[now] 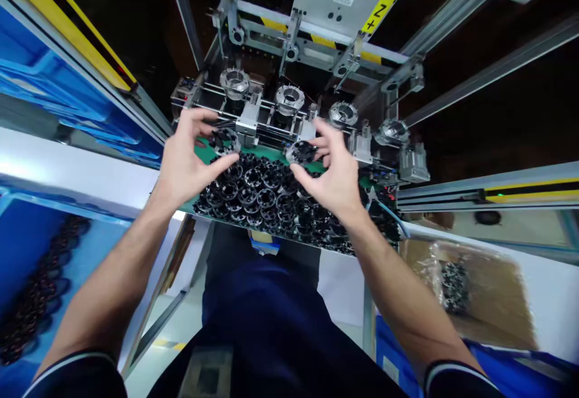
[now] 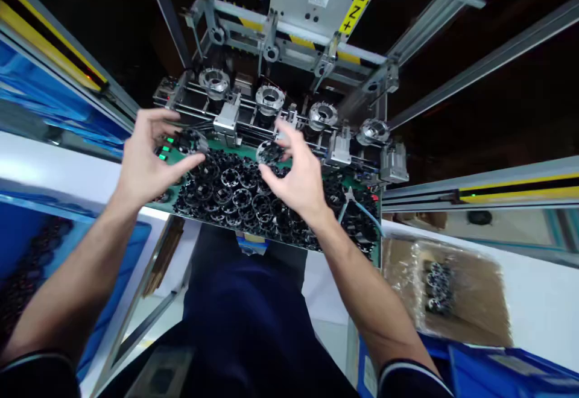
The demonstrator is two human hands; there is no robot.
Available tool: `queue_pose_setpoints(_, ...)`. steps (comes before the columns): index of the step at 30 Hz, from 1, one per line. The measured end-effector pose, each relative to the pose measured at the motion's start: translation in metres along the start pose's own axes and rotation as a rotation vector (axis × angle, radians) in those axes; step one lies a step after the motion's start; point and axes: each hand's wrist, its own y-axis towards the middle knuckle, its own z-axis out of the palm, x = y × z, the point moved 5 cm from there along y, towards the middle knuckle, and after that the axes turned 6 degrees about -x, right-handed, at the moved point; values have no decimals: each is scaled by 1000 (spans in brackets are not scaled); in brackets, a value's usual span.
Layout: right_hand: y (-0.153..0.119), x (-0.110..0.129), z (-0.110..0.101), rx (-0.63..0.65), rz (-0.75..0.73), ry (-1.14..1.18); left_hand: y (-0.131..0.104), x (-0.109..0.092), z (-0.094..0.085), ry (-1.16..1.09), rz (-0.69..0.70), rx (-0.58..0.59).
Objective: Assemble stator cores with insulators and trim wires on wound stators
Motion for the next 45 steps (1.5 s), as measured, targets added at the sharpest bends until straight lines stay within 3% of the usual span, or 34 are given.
queue_pose_setpoints(2, 27, -23, -16, -88, -30, -9, 37, 2, 1, 9, 29, -20)
queue_pose_setpoints(4, 51, -47, -20, -153, -40, -28, 74, 11, 14, 47, 59, -13)
queue_pose_setpoints(8, 73, -93, 3, -188, 92, -24, 122, 42, 60, 108, 52, -31)
queue_pose_setpoints(11, 69, -114, 29, -115, 163, -10, 130, 65, 98, 103, 3, 83)
queue_pose_setpoints(13, 64, -120, 35, -98, 163, -13, 128, 72, 114, 87, 9, 178)
queue_pose_setpoints(15, 61, -123, 33, -129, 169, -6, 126, 74, 117, 64, 23, 158)
queue_pose_setpoints(18, 63, -128, 30, -144, 207, 16, 124, 77, 112, 36, -49, 25)
queue_pose_setpoints(20, 66, -127, 34, -98, 219, 27, 122, 74, 113, 56, -87, 41)
queue_pose_setpoints(22, 65, -120, 34, -64, 208, 39, 119, 63, 110, 64, -59, 88)
queue_pose_setpoints(24, 58, -106, 28, -75, 235, 133, 111, 42, 99, -26, -29, 50)
queue_pose_setpoints(27, 35, -74, 10, -78, 385, 483, 84, 7, 75, -360, -88, -43)
queue_pose_setpoints(29, 17, -47, -4, -24, 478, 720, 57, -18, 63, -565, -151, -31)
queue_pose_setpoints(32, -6, -9, -26, 93, 548, 907, 14, -48, 52, -728, -257, 75)
queue_pose_setpoints(36, -28, 25, -52, 163, 602, 1011, -27, -79, 46, -909, -426, 257)
queue_pose_setpoints(41, -51, 52, -72, 236, 657, 1056, -51, -117, 40, -1101, -602, 336)
queue_pose_setpoints(45, -66, 61, -79, 308, 696, 1123, -62, -140, 39, -1108, -673, 446)
